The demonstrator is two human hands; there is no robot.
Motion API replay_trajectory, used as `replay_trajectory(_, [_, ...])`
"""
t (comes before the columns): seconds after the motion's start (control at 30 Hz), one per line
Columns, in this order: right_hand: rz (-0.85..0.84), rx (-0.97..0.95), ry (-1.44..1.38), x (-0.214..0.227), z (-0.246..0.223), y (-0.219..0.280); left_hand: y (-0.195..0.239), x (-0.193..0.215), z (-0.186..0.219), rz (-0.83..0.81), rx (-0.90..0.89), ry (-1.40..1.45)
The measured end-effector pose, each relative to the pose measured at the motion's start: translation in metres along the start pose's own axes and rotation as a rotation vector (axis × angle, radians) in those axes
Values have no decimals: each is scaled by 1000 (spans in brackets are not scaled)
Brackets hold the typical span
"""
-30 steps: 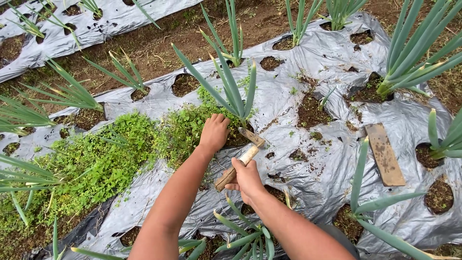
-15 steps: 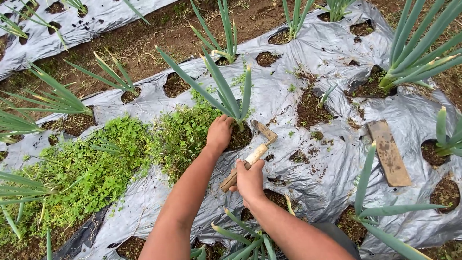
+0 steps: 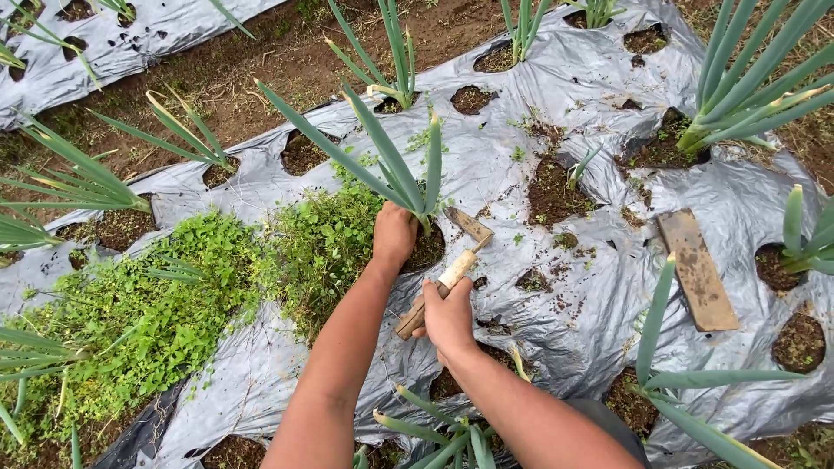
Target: Weeding onion plants in a field using a hand hoe and sharpening the tool with a whetstone.
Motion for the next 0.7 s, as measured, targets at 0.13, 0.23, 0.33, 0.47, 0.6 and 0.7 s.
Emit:
replay_trajectory(0.13, [-5,8,9,-1,-4,4,10,12,-2,107,24,107])
replay_trajectory(0.23, [-13,13,-4,-2,-10,11,18,21,-2,167,79,120])
replay_trajectory(0.33, [-19,18,-8,-1,-8,10,28,38,1,196,163,148])
replay_trajectory(0.47, [-3,27,29,2,-7,7,27,31,-2,146,261,260])
replay_trajectory(0.6, [7,23,35,6,-11,6,23,43,6,96,142,179])
replay_trajectory(0.7, [-33,26,46,6,-15,6,19,37,10,-46,73,219])
Point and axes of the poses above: each hand's wrist, its own y-axis away from the middle knuckle, its own x-axis out of the back of the hand, z = x × y, the point moved 8 cm from there along -y, towards the middle knuckle, and after that the axes turned 11 degrees about -y, right-handed, at the moved point
